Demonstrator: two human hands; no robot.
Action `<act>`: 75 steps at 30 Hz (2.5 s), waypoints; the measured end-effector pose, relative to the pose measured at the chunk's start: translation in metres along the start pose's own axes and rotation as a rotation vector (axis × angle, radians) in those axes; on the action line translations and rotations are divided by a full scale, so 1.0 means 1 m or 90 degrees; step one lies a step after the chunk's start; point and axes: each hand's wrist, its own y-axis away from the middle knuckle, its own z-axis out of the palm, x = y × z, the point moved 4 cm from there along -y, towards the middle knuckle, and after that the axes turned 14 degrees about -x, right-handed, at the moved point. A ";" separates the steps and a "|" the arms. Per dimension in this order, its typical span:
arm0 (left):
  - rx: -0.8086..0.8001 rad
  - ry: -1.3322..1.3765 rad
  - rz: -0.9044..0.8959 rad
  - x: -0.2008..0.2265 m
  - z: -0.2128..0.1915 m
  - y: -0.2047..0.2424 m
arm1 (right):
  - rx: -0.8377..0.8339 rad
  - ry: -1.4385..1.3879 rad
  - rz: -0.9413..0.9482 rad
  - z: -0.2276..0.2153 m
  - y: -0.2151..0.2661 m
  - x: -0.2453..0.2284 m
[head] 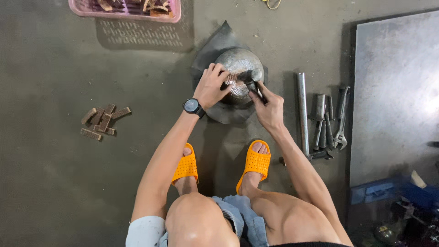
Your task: The person repeatedly picks up small rectangular metal pieces from the floor, places them on a metal anvil, and strikes them with a hammer. After each strike, the person places the piece into a pink basket. The process continues for the duration of the clip.
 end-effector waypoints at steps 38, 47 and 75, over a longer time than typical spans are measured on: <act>0.131 -0.056 -0.446 -0.197 -0.186 0.221 | -0.059 -0.002 0.173 0.016 0.038 0.042; -0.119 -0.076 -0.611 -0.175 -0.095 0.338 | -0.075 -0.040 0.179 0.020 0.042 0.055; 0.098 0.131 -0.082 0.015 -0.017 0.008 | 0.010 0.025 -0.036 -0.001 0.012 0.010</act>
